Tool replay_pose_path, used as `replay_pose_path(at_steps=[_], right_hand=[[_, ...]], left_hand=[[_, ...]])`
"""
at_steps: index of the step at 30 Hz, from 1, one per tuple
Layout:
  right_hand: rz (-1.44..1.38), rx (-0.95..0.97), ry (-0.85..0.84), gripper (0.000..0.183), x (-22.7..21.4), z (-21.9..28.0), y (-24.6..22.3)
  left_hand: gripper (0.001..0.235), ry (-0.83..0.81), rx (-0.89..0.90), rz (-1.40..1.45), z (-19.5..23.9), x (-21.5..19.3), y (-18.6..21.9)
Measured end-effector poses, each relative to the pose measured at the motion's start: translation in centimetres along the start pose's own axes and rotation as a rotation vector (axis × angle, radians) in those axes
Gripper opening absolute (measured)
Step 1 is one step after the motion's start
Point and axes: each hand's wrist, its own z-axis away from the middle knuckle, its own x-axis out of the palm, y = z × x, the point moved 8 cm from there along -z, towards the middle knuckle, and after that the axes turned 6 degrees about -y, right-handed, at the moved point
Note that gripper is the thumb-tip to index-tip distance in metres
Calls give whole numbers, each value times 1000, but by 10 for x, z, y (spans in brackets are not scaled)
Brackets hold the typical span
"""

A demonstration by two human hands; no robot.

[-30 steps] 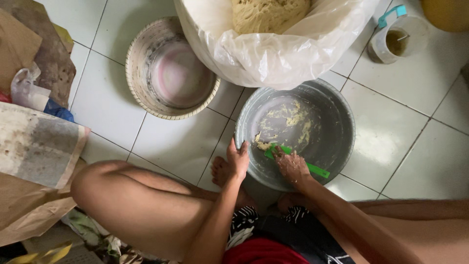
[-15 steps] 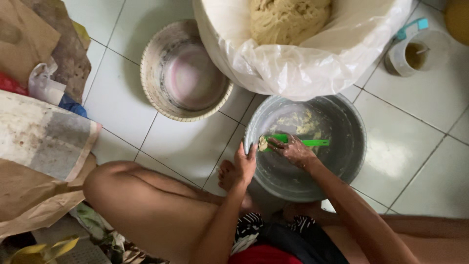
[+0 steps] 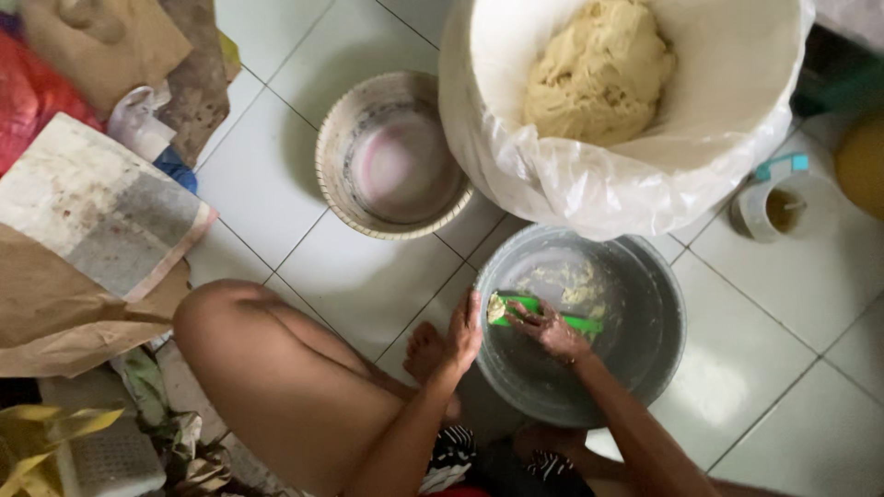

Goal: The person scrapes dough residue from their hands and a metal bowl using a green plastic scraper. They repeatedly wipe the bowl and transfer small amounts of dough into a larger white bucket lined with a plastic bag.

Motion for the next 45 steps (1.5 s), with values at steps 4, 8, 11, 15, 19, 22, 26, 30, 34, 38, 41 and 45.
replay_pose_path(at_steps=[4,8,11,15,19,22,26,30,34,38,41,45], right_hand=[[-91,36,75,77,-27,-7,-11],[-205,105,131,70,-72,1,-25],[-117,-26,309,73,-136,18,-48],[-229,87,478,45,-221,43,-51],[-397,66,691,47,-328,77,-54],[-314,332,779,22,-416,92,-39],[22,53,1005,18,-534,74,-62],[362,594,468,15,-538,6,-20],[352,635,485,21,-524,16,-3],[406,510,498,17,-515,21,-1],[280,370,711,18,-521,45,-24],[-15,695,787,15,-494,100,-45]], left_hand=[[57,10,-29,96,-5,2,-12],[57,66,-126,118,-5,-2,-43],[60,104,-199,35,-10,-1,-57],[50,89,-9,94,-9,1,-33],[44,90,15,83,-8,5,-11],[44,104,-12,19,-5,-3,-9],[45,98,-99,1,-10,4,-24],[48,102,-76,3,-11,5,-28],[48,108,-63,-22,-14,2,-30],[48,146,31,-147,-18,2,-17],[48,177,103,-173,-3,-3,-1],[49,212,-49,-158,6,-15,30]])
